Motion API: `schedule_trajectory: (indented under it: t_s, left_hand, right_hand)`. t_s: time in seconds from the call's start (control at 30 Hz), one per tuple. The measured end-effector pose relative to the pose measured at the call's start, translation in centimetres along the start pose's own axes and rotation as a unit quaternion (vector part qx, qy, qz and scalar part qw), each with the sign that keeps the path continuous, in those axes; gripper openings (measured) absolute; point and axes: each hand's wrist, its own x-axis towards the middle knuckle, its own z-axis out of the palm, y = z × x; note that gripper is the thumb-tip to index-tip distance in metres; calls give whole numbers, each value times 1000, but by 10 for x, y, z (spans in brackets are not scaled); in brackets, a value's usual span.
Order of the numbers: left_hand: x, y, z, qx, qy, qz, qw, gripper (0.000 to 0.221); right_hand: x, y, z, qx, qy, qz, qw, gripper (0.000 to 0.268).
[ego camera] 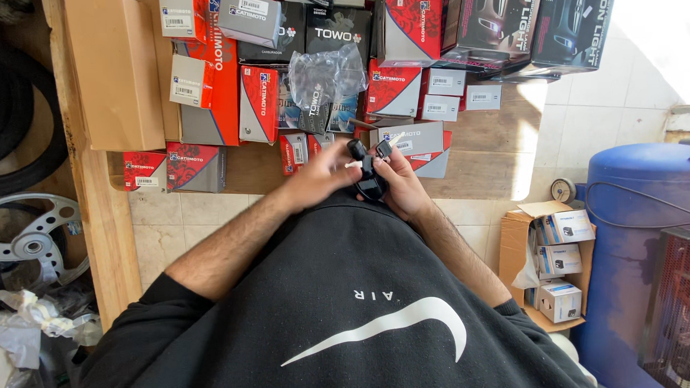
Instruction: The person unboxes a motorcycle part from a red box, removes the item from its plastic packaging, and shows the component and its attached wires to the camera. They then put the part back into the plastic bag and return it to the box.
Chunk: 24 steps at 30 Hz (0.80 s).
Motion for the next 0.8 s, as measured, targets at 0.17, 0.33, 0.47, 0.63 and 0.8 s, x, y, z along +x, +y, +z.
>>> schedule_trajectory:
  t_s: [0.17, 0.33, 0.47, 0.63, 0.8]
  left_hand:
    - [21, -26, 14, -44, 33, 24, 998, 80]
    - [21, -41, 12, -95, 58, 53, 992, 79]
    - [15, -38, 6, -80, 95, 114, 986, 74]
    - [-13, 16, 21, -200, 98, 54, 973, 65]
    - [-20, 10, 31, -319, 96, 32, 942, 50]
  right_hand:
    - [5, 1, 16, -17, 2, -33, 999, 37]
    - [-7, -29, 60, -86, -7, -87, 992, 45]
    - [-6, -38, 39, -102, 59, -135, 984, 39]
    - [-7, -55, 20, 11, 81, -170, 982, 9]
    - [-10, -42, 4, -107, 54, -177, 977, 16]
